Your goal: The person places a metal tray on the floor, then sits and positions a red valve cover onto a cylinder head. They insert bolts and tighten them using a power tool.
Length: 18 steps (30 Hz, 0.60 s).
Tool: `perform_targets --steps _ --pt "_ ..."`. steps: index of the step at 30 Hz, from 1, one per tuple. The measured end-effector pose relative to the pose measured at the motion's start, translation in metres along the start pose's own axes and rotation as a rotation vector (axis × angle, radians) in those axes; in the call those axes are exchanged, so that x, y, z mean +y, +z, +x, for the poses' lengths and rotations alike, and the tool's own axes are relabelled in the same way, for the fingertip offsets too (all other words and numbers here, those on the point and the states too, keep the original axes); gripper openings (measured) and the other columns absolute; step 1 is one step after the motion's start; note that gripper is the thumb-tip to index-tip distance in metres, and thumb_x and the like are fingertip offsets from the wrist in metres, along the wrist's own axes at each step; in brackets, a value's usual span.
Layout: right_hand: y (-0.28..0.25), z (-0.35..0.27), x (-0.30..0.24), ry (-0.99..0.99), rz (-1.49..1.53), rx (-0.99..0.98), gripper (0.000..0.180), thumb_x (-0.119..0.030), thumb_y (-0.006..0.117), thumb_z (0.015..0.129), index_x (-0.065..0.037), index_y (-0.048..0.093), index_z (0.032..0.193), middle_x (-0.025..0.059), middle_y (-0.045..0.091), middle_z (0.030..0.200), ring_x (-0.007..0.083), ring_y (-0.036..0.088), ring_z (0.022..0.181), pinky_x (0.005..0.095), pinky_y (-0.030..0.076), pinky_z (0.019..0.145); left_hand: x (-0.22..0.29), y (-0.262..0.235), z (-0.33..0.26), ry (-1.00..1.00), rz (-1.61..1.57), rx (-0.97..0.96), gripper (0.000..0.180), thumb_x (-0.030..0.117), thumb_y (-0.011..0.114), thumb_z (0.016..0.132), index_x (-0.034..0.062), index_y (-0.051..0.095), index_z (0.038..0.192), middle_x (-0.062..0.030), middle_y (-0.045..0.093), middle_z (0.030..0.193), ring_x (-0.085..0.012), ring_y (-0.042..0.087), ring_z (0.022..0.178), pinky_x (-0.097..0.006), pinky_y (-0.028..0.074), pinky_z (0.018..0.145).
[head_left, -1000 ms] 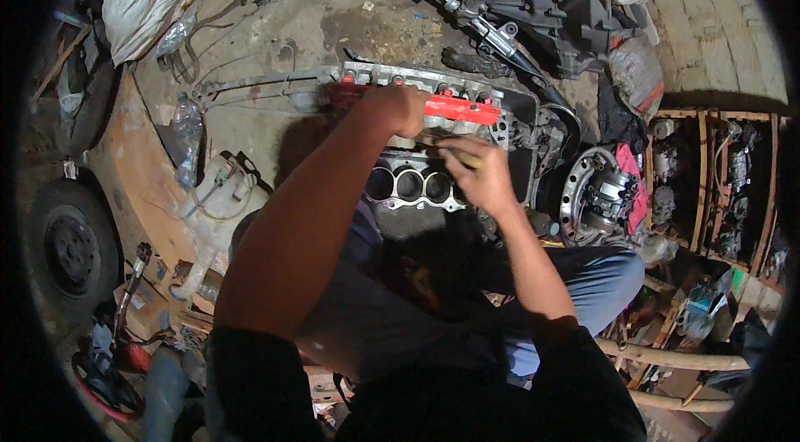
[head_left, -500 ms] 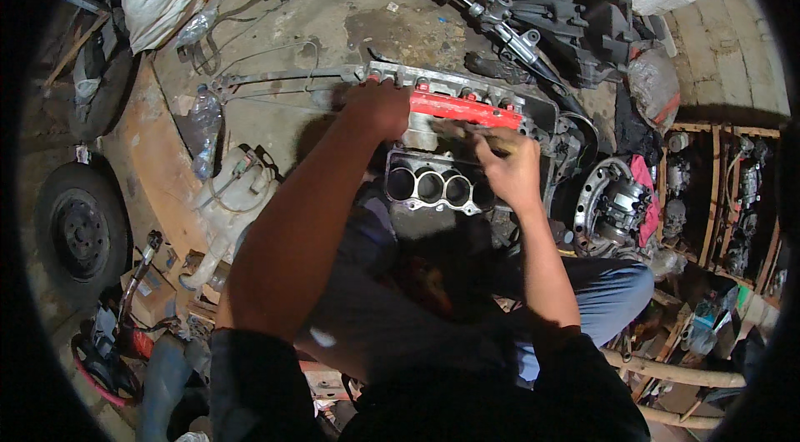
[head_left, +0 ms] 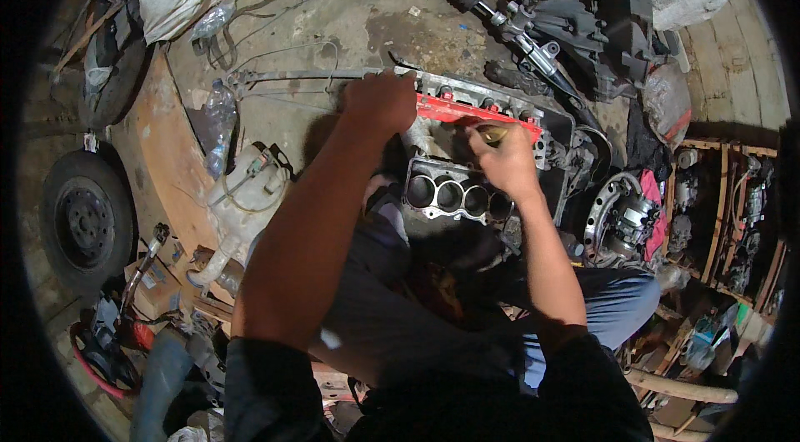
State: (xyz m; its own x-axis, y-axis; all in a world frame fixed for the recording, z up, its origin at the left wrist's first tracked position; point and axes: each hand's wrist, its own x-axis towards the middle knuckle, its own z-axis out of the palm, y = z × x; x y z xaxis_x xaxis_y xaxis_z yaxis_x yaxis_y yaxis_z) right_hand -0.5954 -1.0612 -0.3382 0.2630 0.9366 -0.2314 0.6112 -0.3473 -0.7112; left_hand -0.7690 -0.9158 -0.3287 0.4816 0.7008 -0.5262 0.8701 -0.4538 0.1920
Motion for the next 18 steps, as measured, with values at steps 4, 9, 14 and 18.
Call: perform_targets --steps 4,9,14,18 --pt "0.027 0.008 0.003 -0.024 -0.058 -0.093 0.022 -0.009 0.072 0.082 0.001 0.072 0.102 0.0207 0.073 0.086 0.0251 0.072 0.079 0.0361 0.054 0.074 0.003 0.004 0.002 0.04 -0.019 0.112 0.036 0.024 0.05 0.095 0.0122 0.064 0.127 -0.0163 0.066 0.127 -0.0347 0.065 0.117 -0.052 0.051 0.096" --pt "-0.004 0.016 -0.031 0.046 -0.314 -0.15 0.018 -0.013 0.074 0.08 0.004 0.072 0.087 0.0272 0.07 0.088 0.0399 0.069 0.089 0.0462 0.052 0.084 0.001 -0.002 -0.003 0.025 0.003 0.082 0.035 0.024 0.05 0.096 0.0114 0.065 0.125 -0.0173 0.064 0.128 -0.0337 0.065 0.117 -0.051 0.052 0.096" --pt "0.012 0.014 0.002 -0.074 -0.07 -0.123 0.021 -0.012 0.072 0.085 0.004 0.07 0.098 0.0244 0.072 0.093 0.0291 0.072 0.085 0.0396 0.054 0.078 0.007 -0.002 0.001 0.03 0.015 0.078 0.035 0.025 0.049 0.097 0.0111 0.065 0.124 -0.0166 0.064 0.129 -0.0334 0.065 0.117 -0.051 0.052 0.095" --pt "-0.022 -0.003 0.071 -0.241 -0.275 -0.119 0.019 -0.012 0.072 0.084 0.0 0.074 0.099 0.0206 0.073 0.096 0.0348 0.071 0.091 0.04 0.054 0.084 0.003 -0.002 0.004 0.033 -0.004 0.068 0.036 0.026 0.048 0.097 0.0113 0.062 0.127 -0.0161 0.064 0.13 -0.034 0.065 0.118 -0.051 0.051 0.096"
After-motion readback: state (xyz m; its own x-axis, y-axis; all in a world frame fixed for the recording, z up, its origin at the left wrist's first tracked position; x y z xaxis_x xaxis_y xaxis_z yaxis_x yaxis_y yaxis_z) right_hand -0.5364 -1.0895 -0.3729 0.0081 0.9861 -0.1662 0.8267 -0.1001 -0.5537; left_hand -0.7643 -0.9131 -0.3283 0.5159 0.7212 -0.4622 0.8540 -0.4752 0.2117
